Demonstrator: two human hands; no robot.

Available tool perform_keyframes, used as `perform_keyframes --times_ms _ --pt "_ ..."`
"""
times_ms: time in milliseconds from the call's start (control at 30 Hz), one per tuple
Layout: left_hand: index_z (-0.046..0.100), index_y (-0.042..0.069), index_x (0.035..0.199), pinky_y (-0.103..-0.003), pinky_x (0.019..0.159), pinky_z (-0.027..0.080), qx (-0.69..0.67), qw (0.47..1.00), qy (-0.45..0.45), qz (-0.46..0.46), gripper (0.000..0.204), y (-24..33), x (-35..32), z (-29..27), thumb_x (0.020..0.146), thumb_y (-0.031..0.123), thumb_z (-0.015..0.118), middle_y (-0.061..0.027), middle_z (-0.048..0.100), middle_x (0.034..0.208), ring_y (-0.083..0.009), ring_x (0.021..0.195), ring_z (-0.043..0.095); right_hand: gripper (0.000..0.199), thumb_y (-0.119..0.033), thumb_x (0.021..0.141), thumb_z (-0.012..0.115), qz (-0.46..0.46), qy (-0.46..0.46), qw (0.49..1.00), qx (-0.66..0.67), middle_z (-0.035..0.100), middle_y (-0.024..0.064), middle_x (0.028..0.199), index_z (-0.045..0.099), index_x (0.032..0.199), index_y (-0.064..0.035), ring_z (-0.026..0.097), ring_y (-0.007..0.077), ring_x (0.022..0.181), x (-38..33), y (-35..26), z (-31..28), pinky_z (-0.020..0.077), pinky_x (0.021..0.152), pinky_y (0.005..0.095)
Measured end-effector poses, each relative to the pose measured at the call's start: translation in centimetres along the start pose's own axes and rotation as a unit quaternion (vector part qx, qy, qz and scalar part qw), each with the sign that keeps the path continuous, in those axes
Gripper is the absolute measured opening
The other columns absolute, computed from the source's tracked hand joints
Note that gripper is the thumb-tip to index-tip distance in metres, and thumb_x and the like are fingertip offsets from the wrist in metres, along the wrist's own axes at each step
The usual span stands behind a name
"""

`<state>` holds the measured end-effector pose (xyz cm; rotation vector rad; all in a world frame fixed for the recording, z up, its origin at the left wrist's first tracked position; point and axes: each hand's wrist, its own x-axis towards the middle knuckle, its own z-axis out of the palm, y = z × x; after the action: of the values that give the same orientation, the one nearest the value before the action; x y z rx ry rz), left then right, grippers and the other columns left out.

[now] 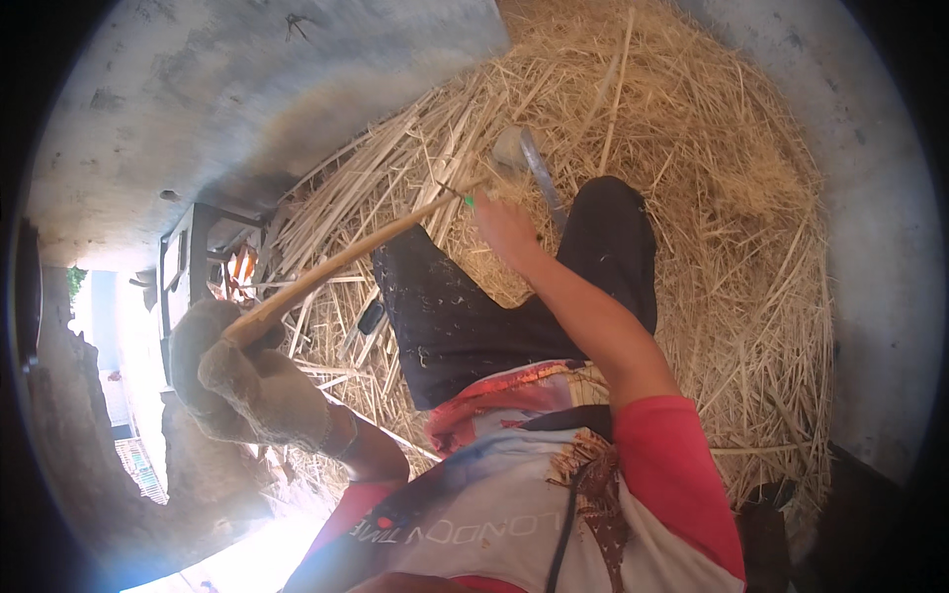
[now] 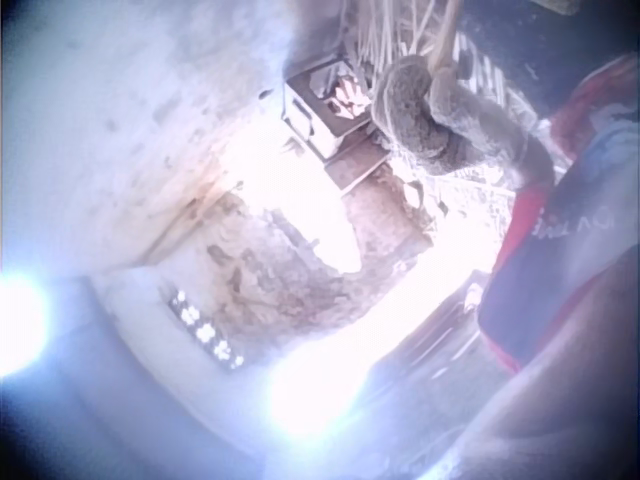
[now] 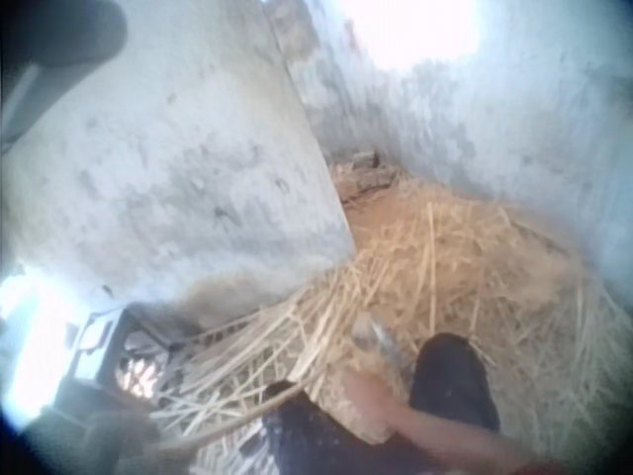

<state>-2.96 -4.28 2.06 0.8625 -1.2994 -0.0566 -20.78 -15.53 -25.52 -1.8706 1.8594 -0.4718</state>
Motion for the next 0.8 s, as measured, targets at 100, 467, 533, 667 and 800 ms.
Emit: perform_keyframes --times_ms 100,467,533,667,800 --pt "0.069 -0.003 0.091 -0.029 0.056 0.049 0.074 0.990 -0.112 0.036 0.024 -1.4 -0.3 2.2 0.091 0.021 0.070 -0.0121 0.068 0.087 -0.0178 0.070 0.062 0.033 -0.019 0.095 0.055 0.045 0.052 0.991 -0.116 0.070 0.0216 0.080 0.056 0.118 0.0041 0.073 0.0338 0.078 4.9 1.0 0.2 0.0564 0.062 0.0495" --pt "0.067 -0.002 0.102 -0.027 0.055 0.056 -0.011 0.999 -0.001 0.034 0.024 0.7 0.2 0.4 0.090 0.019 0.067 -0.0120 0.062 0.090 -0.0213 0.076 0.063 0.035 -0.033 0.105 0.044 0.131 -0.208 0.874 0.419 0.061 0.0154 0.066 0.056 0.098 -0.0006 0.058 0.0362 0.055 -0.3 1.2 -1.7 0.0435 0.049 0.0476" --pt "0.060 -0.004 0.075 -0.021 0.036 0.033 0.029 0.994 0.100 0.038 0.032 1.4 0.9 2.8 0.094 0.022 0.061 -0.0093 0.056 0.067 -0.0121 0.047 0.049 0.034 -0.032 0.104 0.045 0.074 -0.109 0.935 0.328 0.061 0.0184 0.066 0.055 0.102 -0.0003 0.058 0.0392 0.057 -1.3 0.4 -1.6 0.0452 0.054 0.0488" --pt "0.059 -0.005 0.073 -0.022 0.035 0.032 0.040 0.991 0.123 0.025 0.026 1.3 1.4 3.6 0.091 0.014 0.057 -0.0108 0.056 0.066 -0.0131 0.047 0.049 0.030 -0.028 0.103 0.047 -0.022 0.054 0.990 0.131 0.061 0.0237 0.068 0.056 0.108 -0.0001 0.061 0.0407 0.060 -1.9 -0.7 -1.4 0.0483 0.058 0.0510" --pt "0.059 -0.005 0.072 -0.022 0.035 0.032 0.033 0.990 0.138 -0.001 0.027 1.9 0.6 4.9 0.091 0.014 0.058 -0.0121 0.059 0.068 -0.0146 0.048 0.051 0.026 -0.019 0.099 0.051 -0.020 0.024 0.999 0.033 0.064 0.0249 0.072 0.055 0.113 0.0013 0.065 0.0404 0.064 -1.4 0.3 -1.4 0.0515 0.062 0.0533"
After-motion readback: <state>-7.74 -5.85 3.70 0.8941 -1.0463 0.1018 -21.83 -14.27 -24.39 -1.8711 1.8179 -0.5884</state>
